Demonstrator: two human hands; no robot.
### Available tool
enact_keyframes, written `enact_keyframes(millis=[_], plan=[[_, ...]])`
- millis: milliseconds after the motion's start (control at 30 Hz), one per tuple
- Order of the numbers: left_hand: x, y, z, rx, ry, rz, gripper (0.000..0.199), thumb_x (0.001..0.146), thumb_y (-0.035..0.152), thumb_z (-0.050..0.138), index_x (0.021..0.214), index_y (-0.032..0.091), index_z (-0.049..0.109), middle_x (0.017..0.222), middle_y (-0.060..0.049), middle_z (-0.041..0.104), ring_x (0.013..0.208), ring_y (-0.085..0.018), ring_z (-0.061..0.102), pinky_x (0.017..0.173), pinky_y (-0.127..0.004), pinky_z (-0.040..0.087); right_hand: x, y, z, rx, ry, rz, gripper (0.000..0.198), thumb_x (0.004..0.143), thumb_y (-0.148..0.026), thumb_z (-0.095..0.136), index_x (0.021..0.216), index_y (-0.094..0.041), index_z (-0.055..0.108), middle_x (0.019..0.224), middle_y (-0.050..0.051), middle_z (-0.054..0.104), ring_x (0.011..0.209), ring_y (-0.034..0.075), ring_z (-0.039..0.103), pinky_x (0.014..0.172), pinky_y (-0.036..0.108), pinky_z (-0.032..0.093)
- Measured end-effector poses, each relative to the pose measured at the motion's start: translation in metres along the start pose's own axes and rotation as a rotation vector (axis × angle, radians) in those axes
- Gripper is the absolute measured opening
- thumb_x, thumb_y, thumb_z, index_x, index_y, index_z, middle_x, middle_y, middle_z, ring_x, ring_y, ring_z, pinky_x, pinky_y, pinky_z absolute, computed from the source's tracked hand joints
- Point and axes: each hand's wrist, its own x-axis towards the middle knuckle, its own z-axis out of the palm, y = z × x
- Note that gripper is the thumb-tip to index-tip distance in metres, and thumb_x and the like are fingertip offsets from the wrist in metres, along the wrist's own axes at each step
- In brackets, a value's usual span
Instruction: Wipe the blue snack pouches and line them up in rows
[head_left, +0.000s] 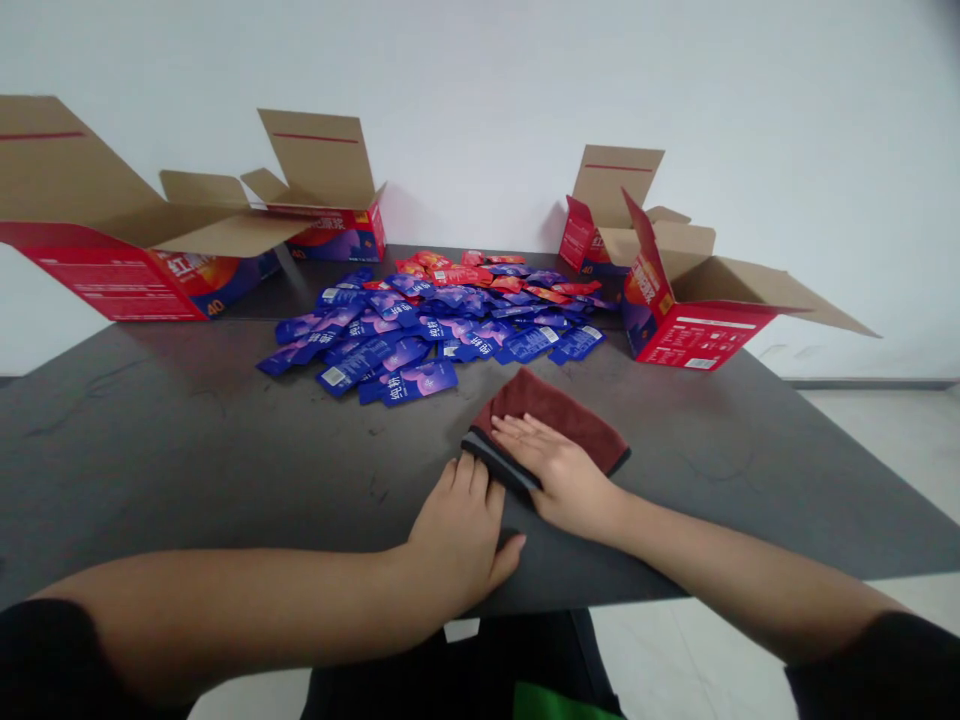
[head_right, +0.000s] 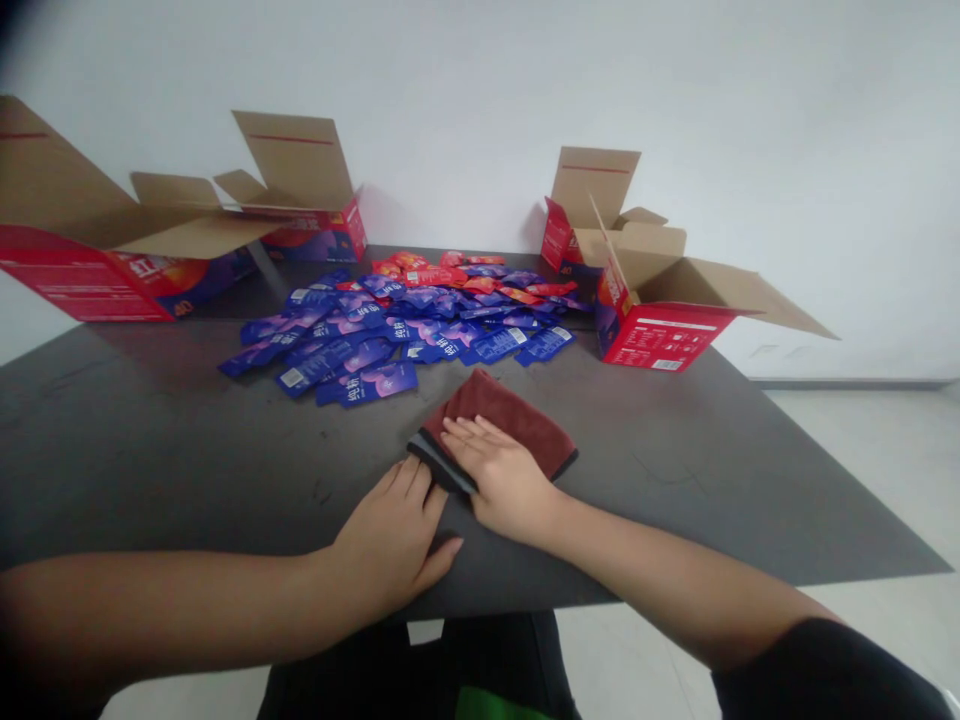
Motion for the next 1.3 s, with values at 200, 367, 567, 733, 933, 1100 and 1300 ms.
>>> enact_keyframes(millis=[200, 367, 567, 733, 933, 1100, 1300], plan=[[0.000, -0.001, 0.003, 0.009, 0.034, -0.003, 0.067, 0.084, 0.049, 0.045, 0.134, 0.004, 0.047, 0.141, -0.024, 0.042, 0.129, -0.038, 0.040, 0.102, -0.048, 0.035, -0.002, 0.001, 0.001, -0.049, 0.093, 0.090, 0.064, 0.070, -0.004, 0.046, 0.134, -0.010, 0.050, 0.140, 0.017, 0.047, 0.133, 0.025, 0.040, 0.112, 0.050, 0.031], [0.000, 0.001, 0.004, 0.052, 0.049, -0.001, 0.068, 0.085, 0.045, 0.043, 0.134, -0.003, 0.045, 0.140, -0.027, 0.043, 0.127, -0.038, 0.042, 0.101, -0.046, 0.037, -0.001, 0.006, 0.001, -0.063, 0.100, 0.161, 0.063, 0.069, -0.003, 0.044, 0.132, -0.008, 0.052, 0.136, 0.017, 0.051, 0.130, 0.024, 0.044, 0.111, 0.050, 0.032], [0.000, 0.001, 0.003, 0.045, 0.046, -0.009, 0.063, 0.086, 0.043, 0.042, 0.128, -0.002, 0.053, 0.133, -0.025, 0.050, 0.126, -0.038, 0.041, 0.102, -0.046, 0.035, 0.000, -0.003, 0.004, -0.006, 0.026, -0.019, 0.067, 0.069, -0.003, 0.045, 0.135, -0.012, 0.048, 0.140, 0.015, 0.048, 0.133, 0.023, 0.040, 0.112, 0.047, 0.031], [0.002, 0.000, 0.004, 0.075, 0.064, -0.024, 0.070, 0.083, 0.045, 0.046, 0.130, -0.007, 0.047, 0.134, -0.030, 0.047, 0.122, -0.039, 0.043, 0.098, -0.045, 0.038, 0.002, -0.002, 0.006, -0.076, 0.153, 0.141, 0.064, 0.068, -0.004, 0.044, 0.132, -0.011, 0.052, 0.136, 0.016, 0.052, 0.131, 0.025, 0.043, 0.112, 0.051, 0.031], [0.001, -0.002, 0.004, 0.033, 0.091, 0.001, 0.063, 0.085, 0.043, 0.042, 0.129, -0.001, 0.052, 0.130, -0.026, 0.052, 0.119, -0.037, 0.045, 0.095, -0.046, 0.038, 0.003, 0.002, 0.005, -0.008, 0.058, 0.069, 0.066, 0.069, -0.005, 0.044, 0.134, -0.012, 0.049, 0.138, 0.014, 0.050, 0.132, 0.022, 0.042, 0.112, 0.047, 0.031], [0.000, -0.002, 0.005, 0.047, 0.060, 0.012, 0.064, 0.087, 0.039, 0.038, 0.133, -0.005, 0.045, 0.136, -0.028, 0.046, 0.125, -0.039, 0.041, 0.102, -0.048, 0.033, 0.004, 0.005, 0.002, -0.040, 0.115, 0.093, 0.063, 0.071, -0.005, 0.044, 0.133, -0.012, 0.050, 0.138, 0.014, 0.050, 0.132, 0.023, 0.042, 0.112, 0.047, 0.031], [0.000, 0.000, 0.007, 0.078, 0.050, -0.001, 0.066, 0.087, 0.039, 0.039, 0.136, -0.006, 0.040, 0.140, -0.029, 0.040, 0.128, -0.039, 0.040, 0.103, -0.047, 0.033, 0.005, -0.001, 0.002, -0.063, 0.135, 0.150, 0.062, 0.070, -0.004, 0.044, 0.131, -0.012, 0.052, 0.136, 0.014, 0.053, 0.130, 0.023, 0.045, 0.112, 0.048, 0.032]])
